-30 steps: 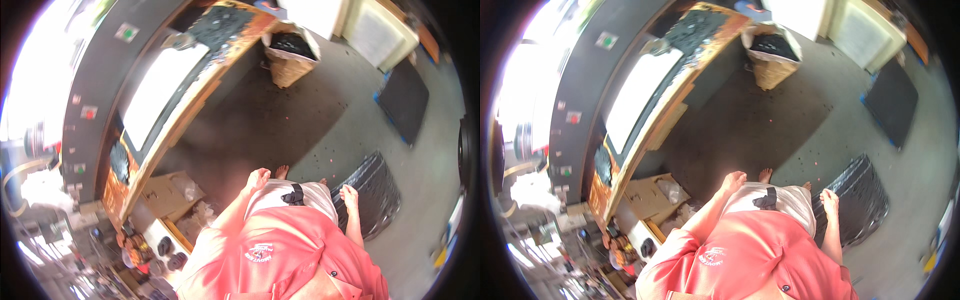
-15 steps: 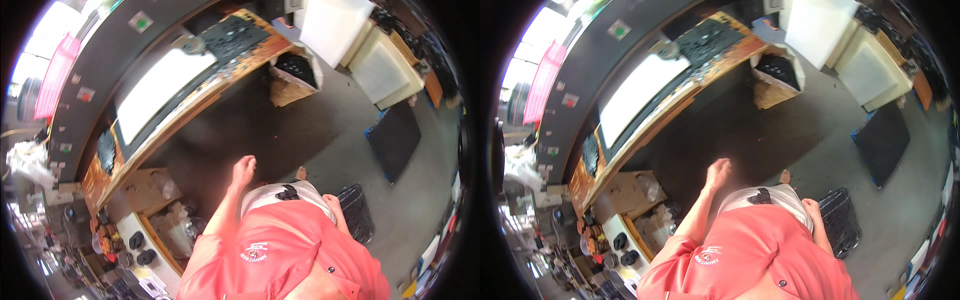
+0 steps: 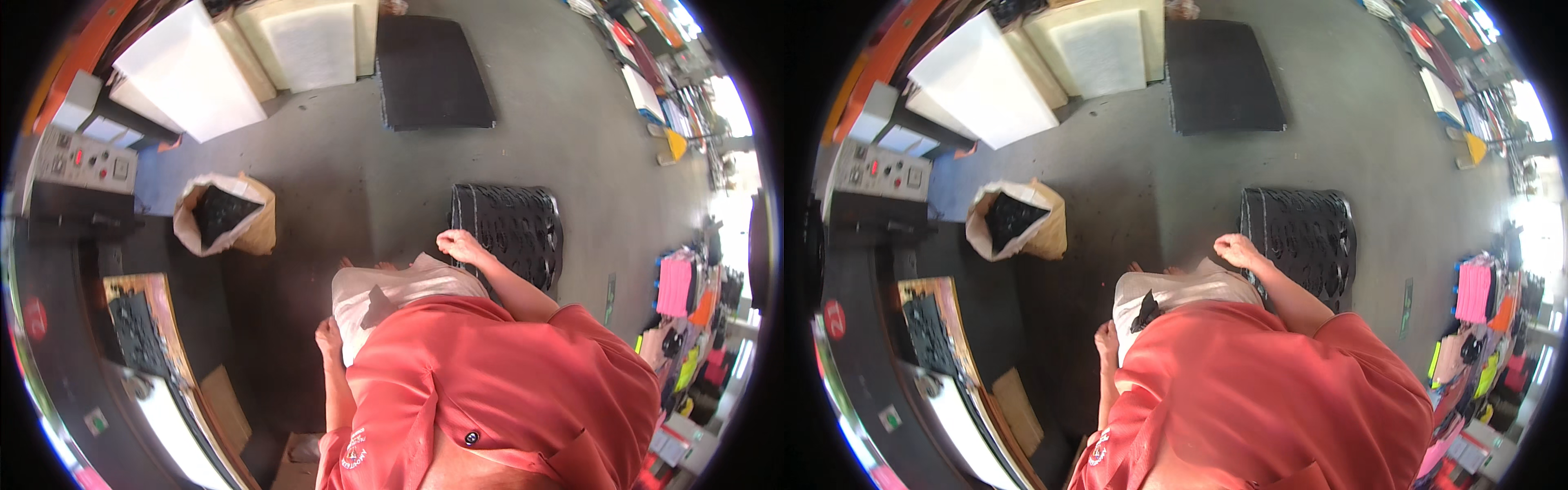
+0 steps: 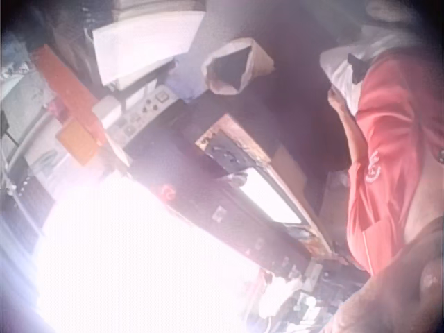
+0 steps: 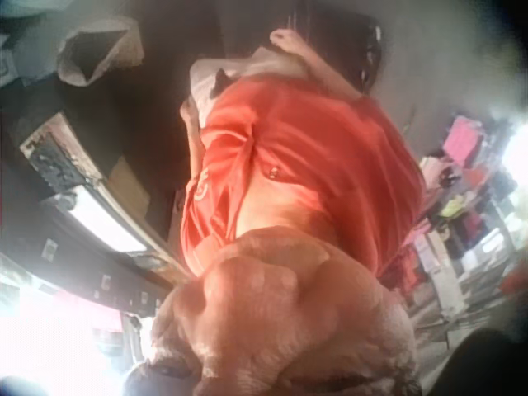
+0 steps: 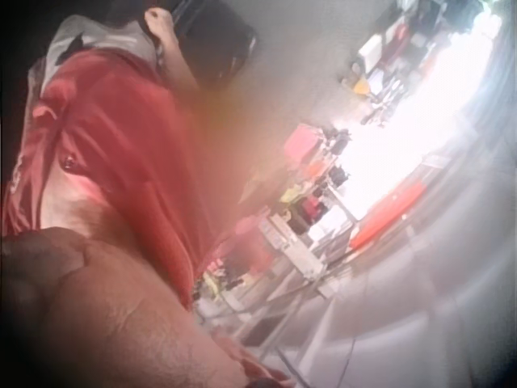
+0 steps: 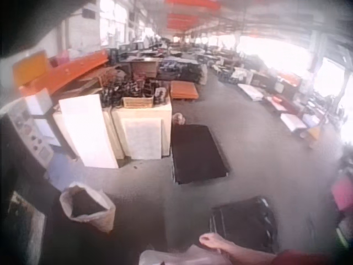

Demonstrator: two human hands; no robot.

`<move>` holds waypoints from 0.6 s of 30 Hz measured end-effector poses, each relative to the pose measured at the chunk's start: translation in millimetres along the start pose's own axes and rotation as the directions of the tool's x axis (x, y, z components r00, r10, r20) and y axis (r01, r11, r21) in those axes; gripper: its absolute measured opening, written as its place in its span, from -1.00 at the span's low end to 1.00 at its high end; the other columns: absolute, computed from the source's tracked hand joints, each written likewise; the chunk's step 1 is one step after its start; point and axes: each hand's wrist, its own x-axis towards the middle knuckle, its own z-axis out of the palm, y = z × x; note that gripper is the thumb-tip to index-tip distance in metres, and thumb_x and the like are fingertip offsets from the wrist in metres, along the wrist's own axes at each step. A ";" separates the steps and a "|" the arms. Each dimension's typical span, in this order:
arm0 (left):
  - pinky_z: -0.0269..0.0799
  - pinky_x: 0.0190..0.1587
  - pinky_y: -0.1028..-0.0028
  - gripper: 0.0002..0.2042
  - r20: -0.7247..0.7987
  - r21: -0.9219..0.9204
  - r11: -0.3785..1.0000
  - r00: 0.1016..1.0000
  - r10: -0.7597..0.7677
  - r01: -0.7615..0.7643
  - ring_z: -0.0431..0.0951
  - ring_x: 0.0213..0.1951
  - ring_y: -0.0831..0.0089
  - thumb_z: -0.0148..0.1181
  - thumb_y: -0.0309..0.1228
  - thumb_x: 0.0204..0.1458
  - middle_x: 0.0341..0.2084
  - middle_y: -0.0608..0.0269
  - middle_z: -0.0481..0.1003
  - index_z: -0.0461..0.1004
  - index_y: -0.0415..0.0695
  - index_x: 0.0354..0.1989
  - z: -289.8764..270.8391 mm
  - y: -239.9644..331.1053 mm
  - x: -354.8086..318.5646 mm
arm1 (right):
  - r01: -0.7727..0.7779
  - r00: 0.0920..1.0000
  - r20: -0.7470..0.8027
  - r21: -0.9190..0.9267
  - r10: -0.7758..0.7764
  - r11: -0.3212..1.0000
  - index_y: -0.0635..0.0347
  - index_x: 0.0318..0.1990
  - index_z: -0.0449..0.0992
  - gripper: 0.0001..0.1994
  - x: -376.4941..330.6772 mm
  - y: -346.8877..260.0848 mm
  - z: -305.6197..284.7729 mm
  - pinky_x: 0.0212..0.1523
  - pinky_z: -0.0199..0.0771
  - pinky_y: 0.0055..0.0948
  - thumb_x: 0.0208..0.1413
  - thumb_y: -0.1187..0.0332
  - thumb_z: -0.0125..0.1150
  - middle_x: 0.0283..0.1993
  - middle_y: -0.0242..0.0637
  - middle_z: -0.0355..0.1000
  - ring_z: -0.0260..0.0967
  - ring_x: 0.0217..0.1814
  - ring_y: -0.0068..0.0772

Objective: The person uses a die-cutting press to cut multiple rubber shoe sole pieces from a black rubber sheet. They place the sheet, position the die, press the machine, and remove the cut pieces repeatedly.

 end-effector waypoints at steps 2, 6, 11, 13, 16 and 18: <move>0.57 -0.06 0.08 -0.60 0.109 0.057 0.994 0.989 -0.101 0.095 0.71 -0.15 -0.15 0.10 -0.13 0.29 -0.29 -0.26 0.65 0.69 -0.27 -0.20 12.0 4.6 19.9 | -0.023 0.999 0.020 -0.096 0.025 0.995 0.15 -0.05 0.71 -0.64 3.1 10.0 0.7 -0.06 0.61 -0.22 0.21 0.08 0.28 -0.18 -0.11 0.68 0.65 -0.16 -0.11; 0.60 -0.08 0.18 -0.59 0.022 -0.011 1.000 0.999 0.027 -0.026 0.74 -0.18 0.03 0.14 -0.12 0.30 -0.30 -0.14 0.70 0.71 -0.26 -0.12 6.3 46.6 100.5 | 0.069 0.997 0.040 -0.172 -0.063 0.983 0.17 -0.21 0.73 -0.63 27.0 29.3 -13.5 -0.10 0.61 -0.14 0.19 0.03 0.26 -0.19 -0.08 0.68 0.64 -0.15 -0.02; 0.50 -0.34 0.55 -0.64 0.090 -0.383 0.919 0.987 0.136 -0.092 0.57 -0.42 0.61 0.18 -0.16 0.37 -0.44 0.33 0.62 0.67 -0.27 -0.10 -39.9 193.4 228.8 | -0.253 0.966 -0.038 -0.334 0.255 0.908 0.17 -0.23 0.73 -0.66 74.6 4.4 -43.6 -0.17 0.61 -0.28 0.24 0.07 0.23 -0.32 -0.24 0.68 0.62 -0.27 -0.27; 0.60 -0.03 0.41 -0.64 0.101 -0.594 0.789 0.958 0.268 -0.159 0.67 -0.15 0.44 0.18 -0.22 0.42 -0.13 0.13 0.68 0.59 -0.30 0.11 -74.9 290.3 263.1 | -0.234 0.970 -0.100 -0.158 0.220 0.959 0.15 -0.21 0.74 -0.66 90.8 -24.5 -49.1 -0.11 0.61 -0.21 0.21 0.08 0.22 -0.29 -0.17 0.69 0.65 -0.21 -0.17; 0.49 0.02 0.46 -0.74 -0.068 -0.634 0.553 0.752 0.656 -0.540 0.56 -0.16 0.48 0.17 -0.33 0.42 -0.20 0.24 0.60 0.58 -0.30 0.06 -137.4 458.5 296.8 | -0.245 0.955 -0.124 0.180 0.269 0.953 0.17 -0.14 0.74 -0.66 120.9 -66.6 -62.8 -0.08 0.61 -0.28 0.20 0.10 0.24 -0.27 -0.19 0.70 0.65 -0.21 -0.27; 0.45 0.03 0.45 -0.81 -0.226 -0.458 0.398 0.537 0.813 -0.795 0.52 -0.16 0.52 0.14 -0.40 0.42 -0.22 0.32 0.57 0.61 -0.26 -0.03 -186.7 558.8 295.9 | -0.230 0.950 -0.167 0.193 0.263 0.954 0.18 -0.10 0.74 -0.64 132.9 -82.3 -69.5 -0.06 0.61 -0.30 0.20 0.09 0.25 -0.23 -0.17 0.70 0.66 -0.19 -0.29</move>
